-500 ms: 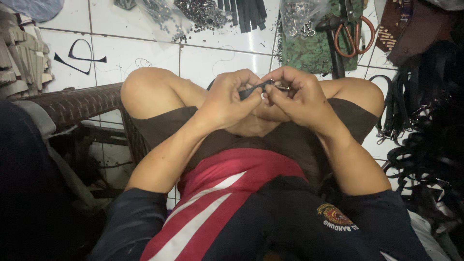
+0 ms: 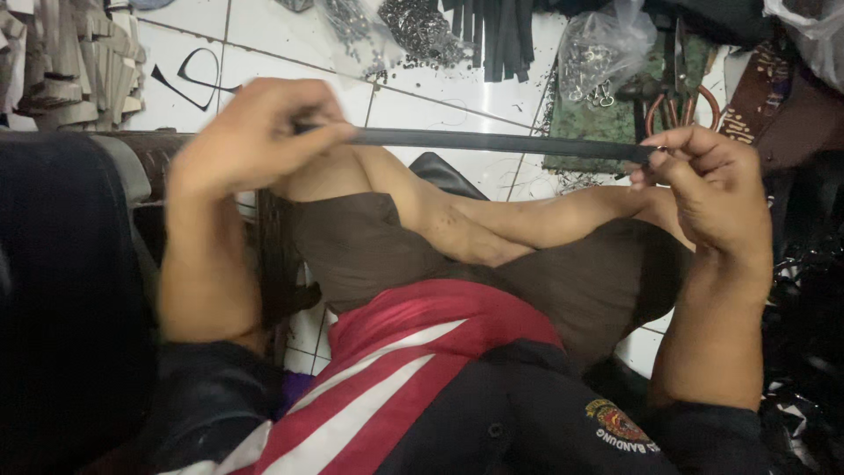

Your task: The person sits on the floor and repeatedly attaches small metal clasps to the ends of black straps. They pick up a strap, thread a clasp through a loop, and pull it tight, repeating this process for multiple straps.

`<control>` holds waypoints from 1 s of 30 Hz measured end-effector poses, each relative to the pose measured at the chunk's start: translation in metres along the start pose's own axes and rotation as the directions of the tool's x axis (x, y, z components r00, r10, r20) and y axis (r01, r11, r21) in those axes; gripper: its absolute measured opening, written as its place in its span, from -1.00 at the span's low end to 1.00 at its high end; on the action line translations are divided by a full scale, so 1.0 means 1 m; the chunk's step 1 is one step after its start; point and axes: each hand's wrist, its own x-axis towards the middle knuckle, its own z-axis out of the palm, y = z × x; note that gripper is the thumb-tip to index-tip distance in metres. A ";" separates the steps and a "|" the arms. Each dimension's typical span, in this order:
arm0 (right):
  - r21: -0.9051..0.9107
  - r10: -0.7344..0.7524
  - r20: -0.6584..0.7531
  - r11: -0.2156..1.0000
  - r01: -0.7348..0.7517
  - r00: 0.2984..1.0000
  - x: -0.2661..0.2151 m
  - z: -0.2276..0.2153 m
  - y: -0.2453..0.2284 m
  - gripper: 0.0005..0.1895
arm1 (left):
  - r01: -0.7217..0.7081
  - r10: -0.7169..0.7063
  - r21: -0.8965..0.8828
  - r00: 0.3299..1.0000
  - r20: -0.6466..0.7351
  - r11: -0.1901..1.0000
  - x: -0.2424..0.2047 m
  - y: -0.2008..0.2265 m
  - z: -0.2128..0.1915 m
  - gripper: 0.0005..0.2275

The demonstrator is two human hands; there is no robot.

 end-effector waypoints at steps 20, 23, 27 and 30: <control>0.083 -0.040 0.189 0.996 0.024 0.981 0.041 0.123 -0.007 -0.83 | -0.387 0.382 -0.208 0.922 -0.068 0.898 0.027 0.017 0.025 -0.84; 0.206 -0.040 0.152 0.979 0.007 0.988 0.033 0.130 -0.008 -0.79 | -0.413 0.414 -0.244 0.909 -0.048 0.878 0.051 0.018 0.066 -0.82; 0.358 -0.017 0.105 0.933 -0.022 0.994 0.021 0.129 -0.004 -0.75 | -0.276 0.350 -0.409 0.930 0.116 0.870 0.062 0.024 0.092 -0.71; 0.431 -0.003 0.096 0.902 -0.039 0.995 0.020 0.129 0.004 -0.76 | -0.216 0.287 -0.401 0.950 0.124 0.890 0.060 0.025 0.101 -0.79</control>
